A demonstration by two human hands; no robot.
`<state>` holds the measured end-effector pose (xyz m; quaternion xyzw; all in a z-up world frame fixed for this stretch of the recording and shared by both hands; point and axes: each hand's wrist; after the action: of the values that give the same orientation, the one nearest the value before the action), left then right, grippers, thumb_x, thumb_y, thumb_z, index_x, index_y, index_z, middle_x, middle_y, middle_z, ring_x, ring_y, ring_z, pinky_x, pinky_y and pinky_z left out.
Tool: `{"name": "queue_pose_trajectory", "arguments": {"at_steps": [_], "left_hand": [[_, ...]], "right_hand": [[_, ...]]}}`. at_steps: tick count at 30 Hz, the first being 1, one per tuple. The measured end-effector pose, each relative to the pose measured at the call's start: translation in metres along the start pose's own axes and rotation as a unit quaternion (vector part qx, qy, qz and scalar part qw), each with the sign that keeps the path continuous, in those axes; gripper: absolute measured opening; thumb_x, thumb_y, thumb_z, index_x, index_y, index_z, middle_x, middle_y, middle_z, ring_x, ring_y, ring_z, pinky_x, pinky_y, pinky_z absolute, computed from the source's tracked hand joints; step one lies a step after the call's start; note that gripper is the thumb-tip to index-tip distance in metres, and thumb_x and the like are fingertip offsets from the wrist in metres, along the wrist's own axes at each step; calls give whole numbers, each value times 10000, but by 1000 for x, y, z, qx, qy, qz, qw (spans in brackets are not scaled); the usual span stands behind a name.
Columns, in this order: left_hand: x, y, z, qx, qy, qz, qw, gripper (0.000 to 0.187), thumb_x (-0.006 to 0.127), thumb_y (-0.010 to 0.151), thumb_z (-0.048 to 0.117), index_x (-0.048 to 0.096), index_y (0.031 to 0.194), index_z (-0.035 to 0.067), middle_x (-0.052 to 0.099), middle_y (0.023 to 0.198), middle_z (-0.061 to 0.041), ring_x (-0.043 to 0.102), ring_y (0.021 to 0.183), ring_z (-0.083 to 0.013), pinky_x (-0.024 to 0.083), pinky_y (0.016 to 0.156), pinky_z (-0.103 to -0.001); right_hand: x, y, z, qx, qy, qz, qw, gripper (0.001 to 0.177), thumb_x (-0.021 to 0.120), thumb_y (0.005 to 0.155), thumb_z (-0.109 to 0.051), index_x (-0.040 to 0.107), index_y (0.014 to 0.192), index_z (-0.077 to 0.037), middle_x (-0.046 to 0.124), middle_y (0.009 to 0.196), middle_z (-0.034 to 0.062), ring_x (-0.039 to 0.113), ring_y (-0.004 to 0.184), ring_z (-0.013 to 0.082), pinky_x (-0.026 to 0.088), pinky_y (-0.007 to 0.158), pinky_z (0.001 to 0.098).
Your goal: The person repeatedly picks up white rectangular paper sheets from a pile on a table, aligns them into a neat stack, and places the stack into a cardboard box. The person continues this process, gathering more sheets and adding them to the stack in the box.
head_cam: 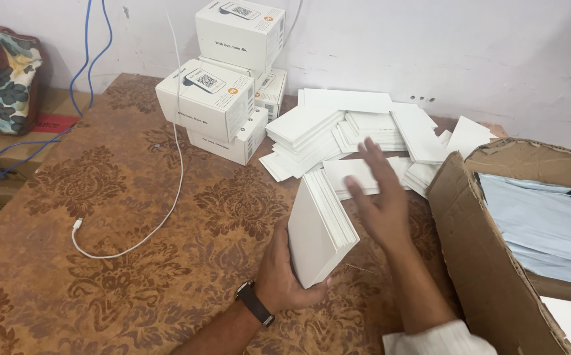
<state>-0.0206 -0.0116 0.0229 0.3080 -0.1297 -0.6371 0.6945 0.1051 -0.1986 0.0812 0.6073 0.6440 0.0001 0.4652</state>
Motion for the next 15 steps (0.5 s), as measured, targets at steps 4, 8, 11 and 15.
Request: {"name": "queue_pose_trajectory", "arguments": {"at_steps": [4, 8, 11, 15], "left_hand": [[-2, 3, 4, 5, 12, 1, 1000, 952, 785, 727, 247, 294, 1481, -64, 561, 1194, -203, 640, 1095, -301, 566, 888, -438], [1, 0, 5, 1, -11, 10, 1000, 938, 787, 721, 217, 302, 1476, -55, 574, 1193, -195, 653, 1081, -293, 578, 879, -427], [0, 2, 5, -6, -15, 10, 1000, 946, 775, 699, 195, 294, 1475, -53, 577, 1176, -191, 663, 1063, -281, 588, 862, -419], [2, 1, 2, -12, -11, 2, 1000, 941, 785, 702, 192, 289, 1463, -56, 578, 1155, -187, 672, 1041, -266, 598, 846, -416]], "right_hand": [[34, -5, 65, 72, -239, -139, 958, 815, 722, 799, -546, 530, 1504, -185, 395, 1628, 110, 247, 1502, 333, 77, 1138, 596], [32, -8, 76, 137, -276, -121, 944, 619, 740, 816, -553, 681, 1335, -222, 604, 1418, 18, 486, 1361, 235, 237, 1241, 494], [29, -3, 65, 116, -289, -95, 945, 646, 762, 785, -557, 692, 1332, -223, 656, 1220, 65, 529, 1205, 271, 318, 1129, 484], [31, -4, 65, 49, -297, -63, 951, 489, 724, 833, -526, 759, 1210, -217, 670, 1110, 96, 553, 1111, 289, 339, 1050, 497]]}}
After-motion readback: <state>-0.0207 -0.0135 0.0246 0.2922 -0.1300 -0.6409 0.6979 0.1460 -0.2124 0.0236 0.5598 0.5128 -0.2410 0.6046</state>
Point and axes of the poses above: each hand's wrist, its own y-axis towards the middle knuckle, its own x-axis out of the palm, z = x × y
